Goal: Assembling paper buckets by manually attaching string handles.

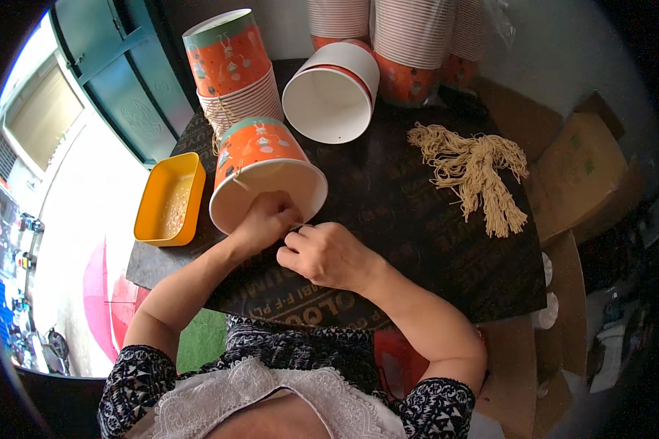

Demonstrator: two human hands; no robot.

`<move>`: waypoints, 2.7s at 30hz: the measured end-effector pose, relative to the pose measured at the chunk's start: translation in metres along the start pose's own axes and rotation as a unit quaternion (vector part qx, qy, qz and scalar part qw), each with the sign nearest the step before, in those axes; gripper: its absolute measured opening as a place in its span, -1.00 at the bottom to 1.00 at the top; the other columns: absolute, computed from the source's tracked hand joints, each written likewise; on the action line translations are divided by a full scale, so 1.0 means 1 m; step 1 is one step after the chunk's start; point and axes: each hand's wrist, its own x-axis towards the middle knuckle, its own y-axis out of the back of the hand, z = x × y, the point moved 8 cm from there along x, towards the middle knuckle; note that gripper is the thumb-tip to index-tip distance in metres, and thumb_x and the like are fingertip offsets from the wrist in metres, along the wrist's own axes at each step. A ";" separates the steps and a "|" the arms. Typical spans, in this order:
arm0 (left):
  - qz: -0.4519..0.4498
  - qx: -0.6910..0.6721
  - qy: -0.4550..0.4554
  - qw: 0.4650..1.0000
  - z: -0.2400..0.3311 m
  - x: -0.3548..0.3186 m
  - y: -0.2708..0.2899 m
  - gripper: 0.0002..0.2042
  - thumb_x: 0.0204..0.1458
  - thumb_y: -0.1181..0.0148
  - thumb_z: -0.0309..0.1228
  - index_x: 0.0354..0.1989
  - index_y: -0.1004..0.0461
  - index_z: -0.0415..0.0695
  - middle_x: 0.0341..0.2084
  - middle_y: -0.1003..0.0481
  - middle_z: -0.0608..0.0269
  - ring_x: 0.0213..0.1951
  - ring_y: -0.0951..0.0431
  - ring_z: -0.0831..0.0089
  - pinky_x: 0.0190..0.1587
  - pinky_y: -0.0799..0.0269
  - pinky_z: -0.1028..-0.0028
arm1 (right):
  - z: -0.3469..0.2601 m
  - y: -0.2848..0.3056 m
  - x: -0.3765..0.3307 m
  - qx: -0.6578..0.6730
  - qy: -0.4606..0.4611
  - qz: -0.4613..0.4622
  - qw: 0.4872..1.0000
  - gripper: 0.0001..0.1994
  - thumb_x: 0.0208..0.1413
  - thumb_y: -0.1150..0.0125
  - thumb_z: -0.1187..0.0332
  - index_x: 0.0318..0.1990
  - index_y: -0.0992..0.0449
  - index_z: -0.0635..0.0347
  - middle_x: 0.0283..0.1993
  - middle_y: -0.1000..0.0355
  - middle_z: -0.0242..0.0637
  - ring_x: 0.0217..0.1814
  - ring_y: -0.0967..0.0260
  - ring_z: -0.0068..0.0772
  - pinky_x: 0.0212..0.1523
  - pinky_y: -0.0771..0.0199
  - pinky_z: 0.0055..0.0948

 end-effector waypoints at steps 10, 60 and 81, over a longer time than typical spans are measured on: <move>-0.027 -0.138 0.050 0.989 0.001 -0.006 -0.004 -0.81 0.09 -0.09 -0.38 -0.43 -0.46 -0.28 -0.63 -0.41 0.30 -0.62 -0.40 0.55 -0.58 -0.31 0.52 | 0.064 0.008 -0.023 0.194 -0.224 0.155 0.943 -0.94 0.03 -0.16 0.58 -0.38 -0.40 0.27 -0.46 -0.40 -0.11 -0.40 -0.43 0.04 -0.42 -0.44 -0.20; -0.105 -0.196 -0.050 0.974 0.000 -0.008 -0.008 -0.98 0.04 -0.04 -0.66 -0.40 -0.36 -0.30 -0.60 -0.45 0.23 -0.60 -0.48 0.51 -0.55 -0.41 0.51 | 0.067 -0.023 -0.034 0.121 -0.340 0.108 0.926 -0.86 0.11 -0.13 0.48 -0.18 -0.47 0.26 -0.48 -0.47 0.05 -0.43 -0.49 0.08 -0.46 -0.47 -0.13; -0.111 -0.208 0.042 0.971 0.002 -0.007 -0.001 -0.93 0.08 -0.15 -0.56 -0.39 -0.39 -0.26 -0.61 -0.45 0.25 -0.60 -0.47 0.52 -0.55 -0.39 0.55 | 0.058 -0.030 -0.025 0.087 -0.311 0.081 0.943 -0.93 0.10 -0.13 0.49 -0.34 -0.37 0.24 -0.60 -0.42 -0.04 -0.56 -0.46 0.03 -0.56 -0.44 -0.15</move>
